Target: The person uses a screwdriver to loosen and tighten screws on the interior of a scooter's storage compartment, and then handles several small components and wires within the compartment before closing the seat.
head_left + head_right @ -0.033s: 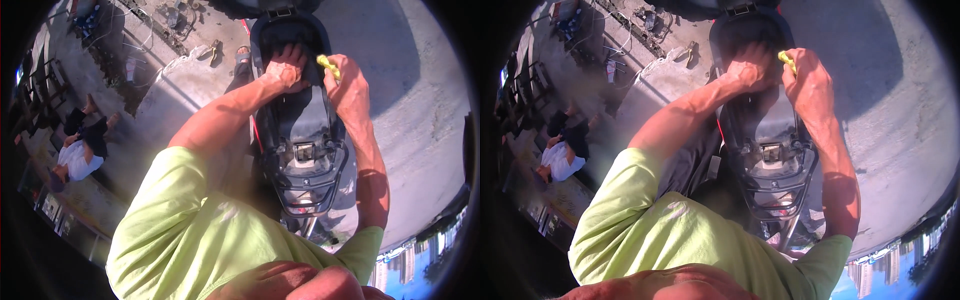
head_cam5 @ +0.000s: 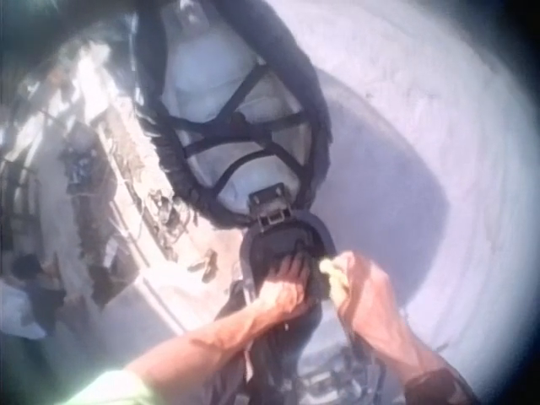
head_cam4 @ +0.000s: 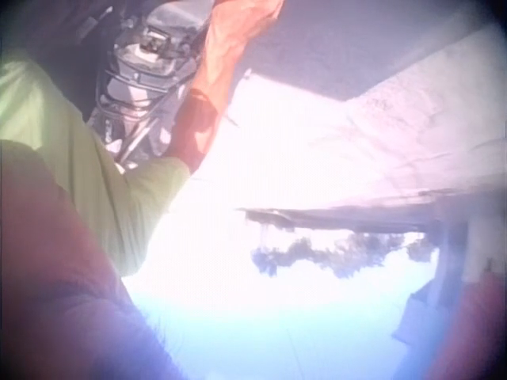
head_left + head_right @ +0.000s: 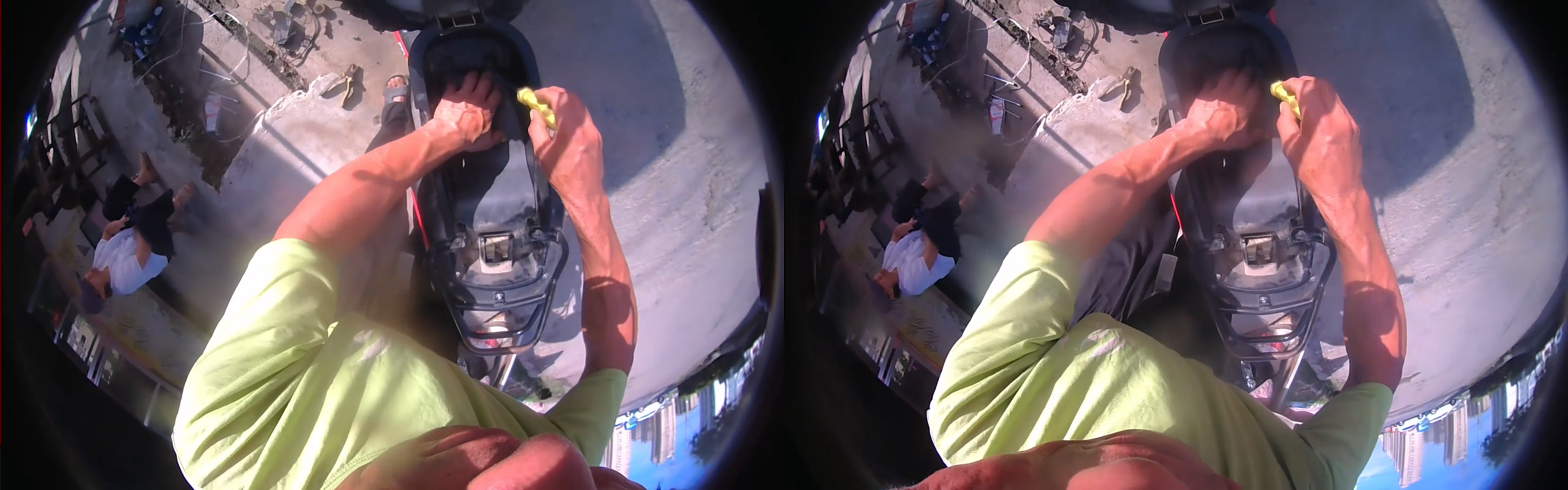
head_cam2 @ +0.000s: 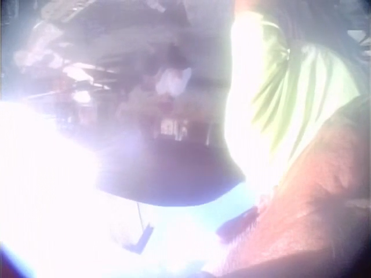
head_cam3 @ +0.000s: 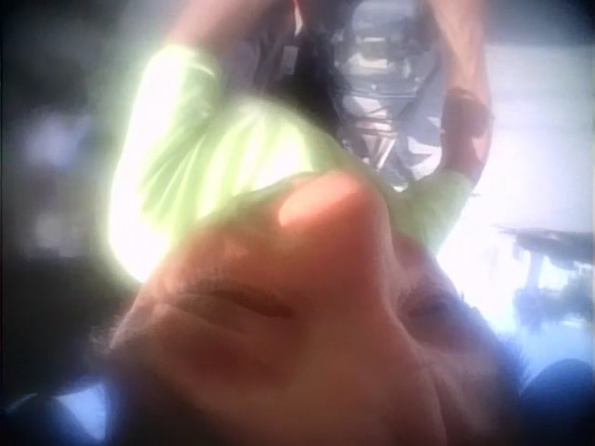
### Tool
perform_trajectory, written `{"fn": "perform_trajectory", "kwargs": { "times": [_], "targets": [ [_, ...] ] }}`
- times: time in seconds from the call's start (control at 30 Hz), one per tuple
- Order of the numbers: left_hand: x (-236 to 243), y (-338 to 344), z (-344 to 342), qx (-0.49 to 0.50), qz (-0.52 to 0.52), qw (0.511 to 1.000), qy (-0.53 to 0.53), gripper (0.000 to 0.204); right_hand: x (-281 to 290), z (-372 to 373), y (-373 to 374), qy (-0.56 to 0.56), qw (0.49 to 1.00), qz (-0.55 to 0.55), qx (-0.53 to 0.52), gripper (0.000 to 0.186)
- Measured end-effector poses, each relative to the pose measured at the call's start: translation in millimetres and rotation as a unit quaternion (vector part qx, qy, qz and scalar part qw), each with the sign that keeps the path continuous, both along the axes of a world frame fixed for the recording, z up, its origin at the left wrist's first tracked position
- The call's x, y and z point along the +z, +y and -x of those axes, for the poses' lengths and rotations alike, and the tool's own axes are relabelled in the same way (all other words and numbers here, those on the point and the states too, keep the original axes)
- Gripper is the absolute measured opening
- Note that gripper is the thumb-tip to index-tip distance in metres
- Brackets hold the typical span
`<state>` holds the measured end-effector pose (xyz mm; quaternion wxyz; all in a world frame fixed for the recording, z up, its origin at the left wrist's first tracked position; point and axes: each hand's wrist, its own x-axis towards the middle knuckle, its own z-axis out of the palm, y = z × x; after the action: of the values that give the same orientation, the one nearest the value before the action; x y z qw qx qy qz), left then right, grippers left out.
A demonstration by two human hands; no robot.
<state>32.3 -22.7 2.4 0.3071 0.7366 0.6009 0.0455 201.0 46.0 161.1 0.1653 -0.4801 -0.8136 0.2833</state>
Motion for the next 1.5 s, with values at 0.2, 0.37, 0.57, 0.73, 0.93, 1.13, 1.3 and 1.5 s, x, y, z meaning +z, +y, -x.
{"fn": "perform_trajectory", "kwargs": {
  "times": [0.2,0.37,0.57,0.73,0.93,1.13,1.3,1.5],
  "targets": [
    [4.3,1.6,3.6,-0.011,0.008,1.0,0.008,0.095,-9.7,1.8,9.8,0.027,0.999,-0.035,0.014,0.027],
    [4.8,0.0,3.6,-0.021,-0.004,1.0,0.022,0.094,-14.6,7.4,18.9,0.026,0.999,-0.029,0.015,0.027],
    [3.7,-1.3,4.5,-0.019,-0.019,0.999,0.018,0.092,-17.4,14.6,25.8,-0.021,0.999,-0.027,0.023,0.024],
    [2.9,-1.2,5.5,-0.023,-0.027,0.999,0.021,0.091,-24.0,14.2,31.5,-0.03,0.999,-0.027,0.03,0.023],
    [0.7,-1.9,3.8,-0.02,-0.032,0.999,0.024,0.09,-26.4,12.2,34.8,-0.036,0.998,-0.029,0.033,0.022],
    [3.4,0.5,6.3,-0.026,-0.009,1.0,0.014,0.09,-22.3,16.0,36.3,-0.021,0.999,-0.03,0.034,0.022],
    [4.7,1.8,4.3,-0.027,-0.027,0.999,0.016,0.089,-27.9,12.9,40.1,-0.033,0.998,-0.043,0.039,0.023],
    [2.4,-0.3,7.9,-0.026,-0.014,0.999,0.012,0.088,-29.4,17.0,41.5,-0.037,0.998,-0.03,0.049,0.022]
  ]
}}
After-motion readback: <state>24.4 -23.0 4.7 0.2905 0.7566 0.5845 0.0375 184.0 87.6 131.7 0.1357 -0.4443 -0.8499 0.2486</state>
